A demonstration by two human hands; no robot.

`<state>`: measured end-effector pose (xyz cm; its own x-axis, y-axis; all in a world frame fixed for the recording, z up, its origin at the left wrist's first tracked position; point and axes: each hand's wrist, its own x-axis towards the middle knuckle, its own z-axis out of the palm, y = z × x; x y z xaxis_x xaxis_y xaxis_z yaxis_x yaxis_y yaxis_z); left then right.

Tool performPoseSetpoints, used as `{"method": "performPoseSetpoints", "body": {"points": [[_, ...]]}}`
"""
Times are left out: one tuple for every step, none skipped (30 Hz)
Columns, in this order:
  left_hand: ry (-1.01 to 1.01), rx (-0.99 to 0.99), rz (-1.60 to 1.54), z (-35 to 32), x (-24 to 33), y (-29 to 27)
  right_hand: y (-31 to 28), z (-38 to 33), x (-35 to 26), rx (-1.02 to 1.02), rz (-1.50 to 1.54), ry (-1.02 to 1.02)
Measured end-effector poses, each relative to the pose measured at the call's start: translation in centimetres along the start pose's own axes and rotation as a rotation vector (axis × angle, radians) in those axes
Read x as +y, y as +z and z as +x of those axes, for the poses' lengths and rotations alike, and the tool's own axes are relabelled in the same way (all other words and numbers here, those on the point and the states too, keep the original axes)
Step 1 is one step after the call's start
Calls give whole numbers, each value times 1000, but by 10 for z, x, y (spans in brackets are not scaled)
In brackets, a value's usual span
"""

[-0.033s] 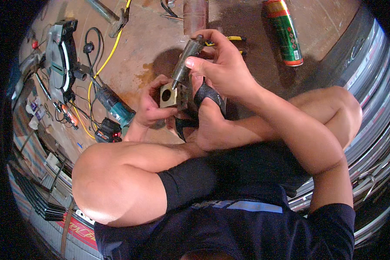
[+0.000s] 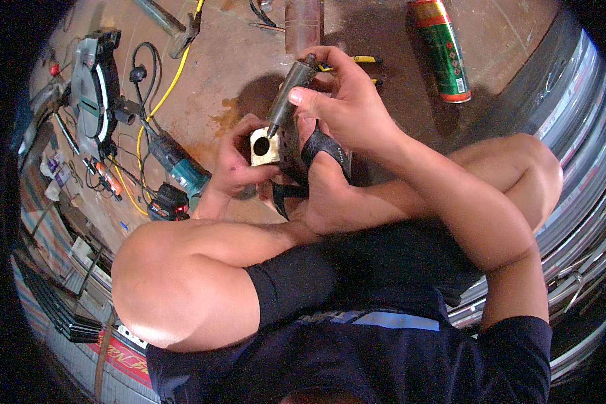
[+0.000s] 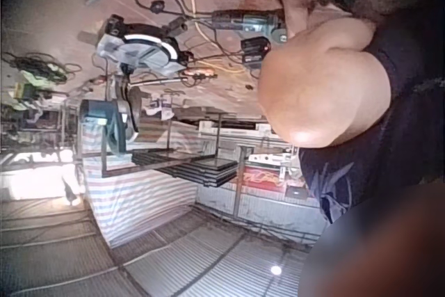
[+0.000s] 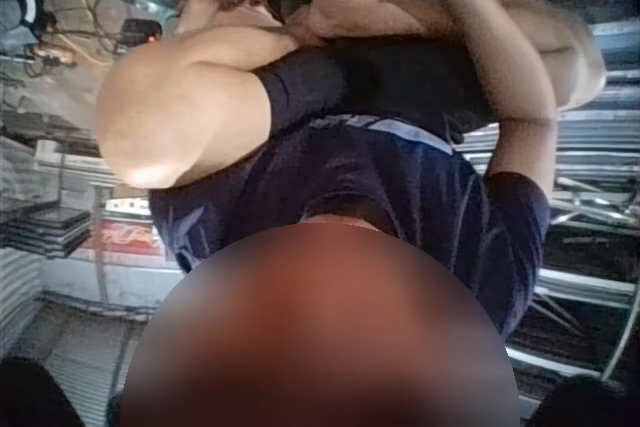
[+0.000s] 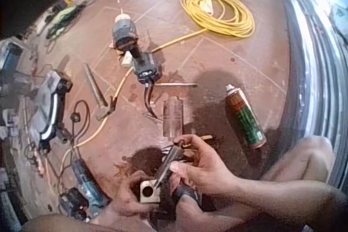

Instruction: The person sits on the floor and assembles a metal square tube with a cylindrical rod. They use a cordless drill to create holes in the tube, spray lubricant, and insert the rod. They then use an angle grinder to smooth the edges of the rod and test the fit of the components.

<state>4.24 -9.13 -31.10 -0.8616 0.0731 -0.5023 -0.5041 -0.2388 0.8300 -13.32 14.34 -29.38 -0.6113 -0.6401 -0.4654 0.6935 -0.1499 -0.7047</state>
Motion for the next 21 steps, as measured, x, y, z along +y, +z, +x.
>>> {"method": "performPoseSetpoints", "body": {"points": [[51,-5,205,6,5,0,0,2,1,7,-21,-1],[19,23,176,7,8,2,0,2,3,14,-37,-2],[1,32,173,13,10,2,-1,7,3,24,-58,-13],[-14,46,160,14,11,5,-2,7,4,17,-56,-6],[-42,54,150,15,12,6,-3,7,4,11,-55,-2],[-93,69,94,14,12,6,-3,7,4,9,-51,6],[-158,80,40,13,12,6,-5,7,3,-13,-57,14],[-191,79,-14,12,11,6,-6,6,2,-36,-65,21],[-223,81,-67,11,10,6,-7,6,1,-60,-73,28],[-222,72,-122,11,9,4,-7,6,1,-60,-86,25],[-220,74,-186,10,7,4,-7,6,1,-62,-100,23],[-212,71,-175,10,5,3,-7,6,1,-79,-102,2],[-203,76,-172,10,3,3,-6,6,1,-53,-141,15],[-194,82,-169,10,2,3,-5,6,1,-42,-167,10],[-185,79,-155,11,1,3,-4,7,2,-13,-205,22],[-177,76,-142,11,1,3,-3,7,2,-13,-181,-6],[-170,73,-128,12,1,4,-2,7,2,7,-169,-15],[-190,74,-152,12,1,5,-2,7,2,26,-153,-14],[-209,75,-176,12,2,6,-2,7,1,19,-151,-13],[-225,75,-203,12,3,7,-2,7,0,11,-146,-2],[-255,69,-207,12,5,8,-2,7,0,4,-139,11]]}}
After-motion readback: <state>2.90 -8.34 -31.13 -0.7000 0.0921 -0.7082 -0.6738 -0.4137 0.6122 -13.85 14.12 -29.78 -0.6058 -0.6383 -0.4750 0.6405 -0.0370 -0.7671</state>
